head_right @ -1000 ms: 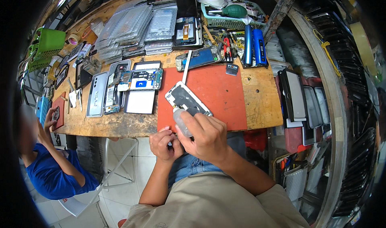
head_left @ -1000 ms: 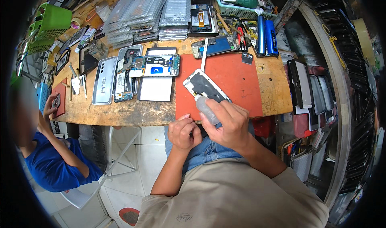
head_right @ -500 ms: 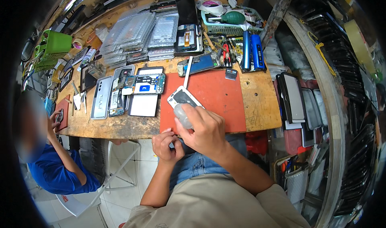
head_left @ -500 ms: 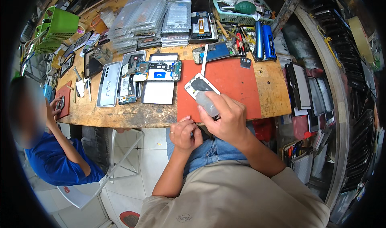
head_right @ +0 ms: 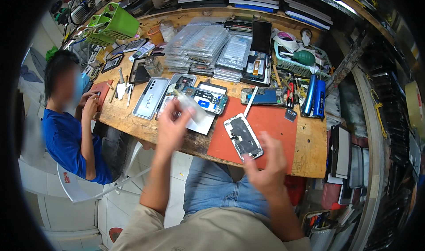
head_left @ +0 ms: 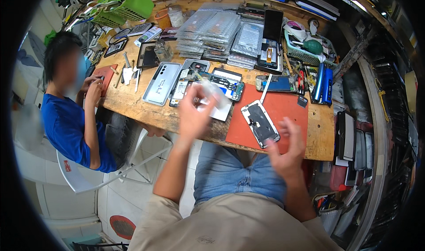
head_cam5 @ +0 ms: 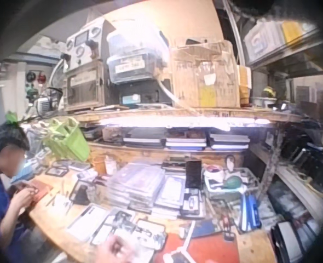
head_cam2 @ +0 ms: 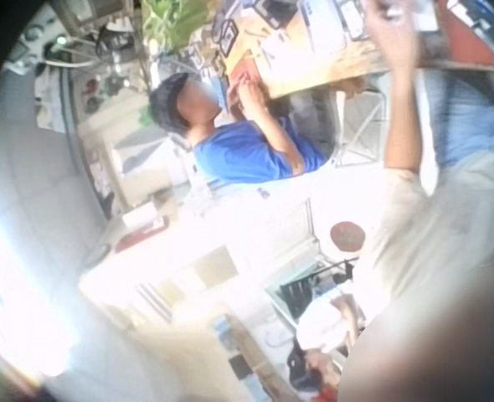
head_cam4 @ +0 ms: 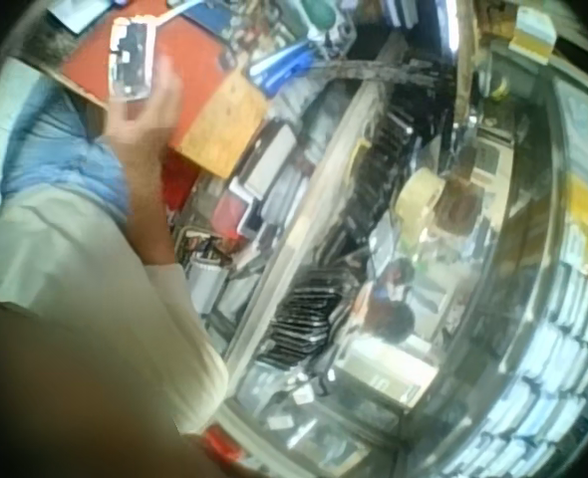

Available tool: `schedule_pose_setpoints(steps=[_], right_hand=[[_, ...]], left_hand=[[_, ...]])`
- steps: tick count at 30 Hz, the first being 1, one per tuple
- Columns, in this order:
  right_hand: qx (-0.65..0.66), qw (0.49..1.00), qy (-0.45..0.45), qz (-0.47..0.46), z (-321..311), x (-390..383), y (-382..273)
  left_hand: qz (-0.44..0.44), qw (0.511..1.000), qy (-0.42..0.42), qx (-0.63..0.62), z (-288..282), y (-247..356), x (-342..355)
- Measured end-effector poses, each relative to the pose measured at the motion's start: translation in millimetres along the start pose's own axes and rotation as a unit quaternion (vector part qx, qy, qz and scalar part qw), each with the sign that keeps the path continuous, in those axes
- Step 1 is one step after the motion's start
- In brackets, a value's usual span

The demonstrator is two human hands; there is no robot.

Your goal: The person disassembles a smartphone, applies adhesive to the frame, retrieves a replacement screen from a shelf, and reassembles the device using a pry tool and tweezers. The person handles the phone, adhesive, screen, and tools throughout the process.

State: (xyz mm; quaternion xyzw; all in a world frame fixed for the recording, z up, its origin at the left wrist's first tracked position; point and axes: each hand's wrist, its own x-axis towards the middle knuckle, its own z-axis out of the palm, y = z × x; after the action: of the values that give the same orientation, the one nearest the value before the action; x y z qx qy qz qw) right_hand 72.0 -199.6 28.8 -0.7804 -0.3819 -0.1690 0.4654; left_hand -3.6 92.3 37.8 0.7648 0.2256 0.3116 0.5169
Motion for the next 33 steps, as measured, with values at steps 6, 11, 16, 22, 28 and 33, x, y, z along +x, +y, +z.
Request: schedule_pose_setpoints(steps=[6, 11, 16, 22, 28, 33], right_hand=[[-0.029, 0.954, 0.091, 0.283, -30.9, -5.7, 63.7], [-0.108, 0.987, 0.056, 0.104, -25.4, -9.3, 74.2], [-0.08, 0.988, 0.071, 0.113, -27.7, -9.1, 68.1], [-0.126, 0.99, 0.054, 0.047, -28.7, -3.7, 60.5], [-0.123, 0.981, -0.134, -0.063, -28.8, -13.2, 21.1], [-0.152, 0.983, -0.099, -0.03, -10.3, -24.5, 9.0]], left_hand=[[0.062, 0.919, 0.169, 0.352, -80.6, -36.9, 161.3], [-0.009, 0.877, 0.144, 0.459, -69.4, -62.9, 195.3], [-0.023, 0.836, 0.142, 0.529, -64.2, -64.7, 183.6], [0.153, 0.907, 0.092, 0.381, 0.5, -7.3, 71.3], [0.301, 0.864, -0.144, 0.378, 85.2, 24.0, 17.0], [0.269, 0.86, -0.201, 0.385, 99.4, 34.7, 27.4]])
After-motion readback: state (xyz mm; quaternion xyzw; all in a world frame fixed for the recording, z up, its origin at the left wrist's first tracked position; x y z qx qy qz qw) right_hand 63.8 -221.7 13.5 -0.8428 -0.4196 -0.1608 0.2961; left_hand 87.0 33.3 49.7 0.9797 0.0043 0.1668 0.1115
